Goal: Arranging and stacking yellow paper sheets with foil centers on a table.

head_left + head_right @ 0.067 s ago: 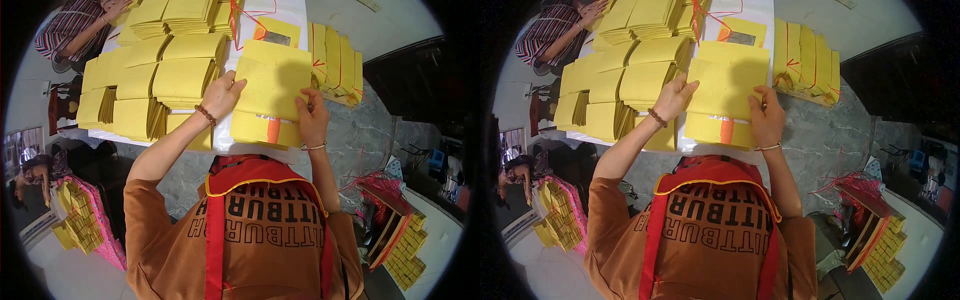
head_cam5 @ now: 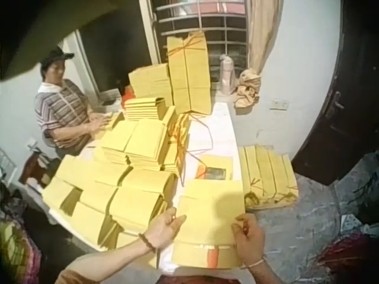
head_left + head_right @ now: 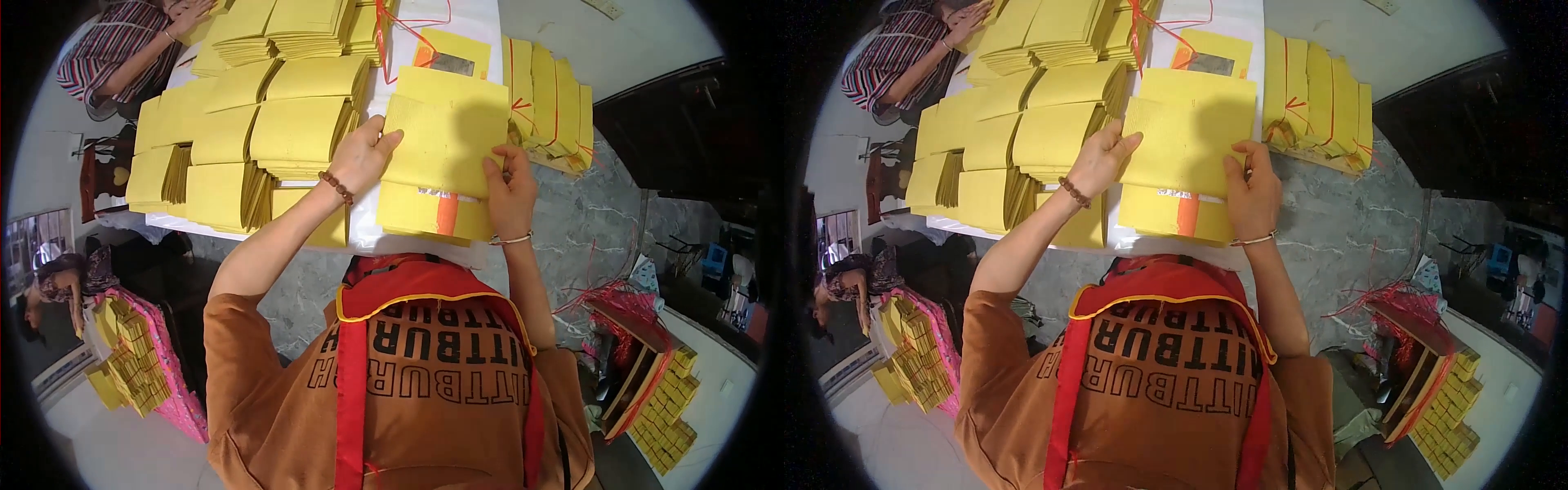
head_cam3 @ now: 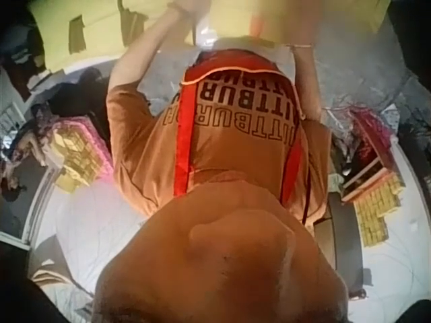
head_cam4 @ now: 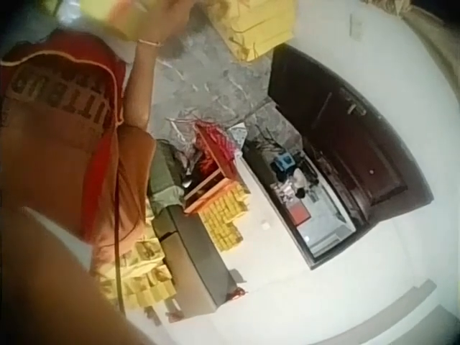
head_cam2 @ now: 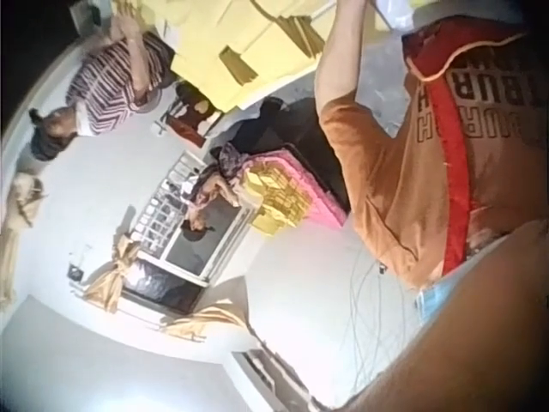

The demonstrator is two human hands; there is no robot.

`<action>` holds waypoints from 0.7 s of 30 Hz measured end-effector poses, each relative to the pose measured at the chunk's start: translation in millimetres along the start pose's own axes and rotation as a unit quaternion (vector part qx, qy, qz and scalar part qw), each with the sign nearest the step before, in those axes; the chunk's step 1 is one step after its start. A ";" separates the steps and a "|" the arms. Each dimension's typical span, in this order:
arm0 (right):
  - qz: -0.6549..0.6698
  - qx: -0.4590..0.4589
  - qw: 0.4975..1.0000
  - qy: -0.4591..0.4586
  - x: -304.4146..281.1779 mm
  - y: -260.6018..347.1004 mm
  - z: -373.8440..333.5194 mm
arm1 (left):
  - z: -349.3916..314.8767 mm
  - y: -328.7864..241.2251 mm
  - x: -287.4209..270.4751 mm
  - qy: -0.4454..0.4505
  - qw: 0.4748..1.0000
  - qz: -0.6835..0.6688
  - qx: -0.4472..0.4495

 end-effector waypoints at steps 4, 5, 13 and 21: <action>-0.045 0.007 0.999 0.007 -1.0 9.7 1.8 | 4.7 14.1 -1.3 0.001 0.999 -0.046 -0.016; -0.071 0.004 0.997 0.004 -1.9 14.3 2.2 | 6.0 15.8 -0.9 0.002 0.999 -0.045 -0.016; -0.167 -0.001 0.986 -0.016 -1.6 22.4 0.5 | -5.6 -0.2 4.5 -0.055 0.997 -0.026 0.038; -0.073 -0.016 0.996 -0.052 -3.6 16.4 -11.1 | -8.3 -2.6 4.9 -0.080 0.994 0.012 0.068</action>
Point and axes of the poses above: each hand's wrist, its own z-axis towards the middle knuckle, its own x-axis out of the palm, y = z × x, the point moved 3 cm from there along z, towards the middle knuckle, and after that the axes turned 14 degrees about -z, right-handed, at the moved point
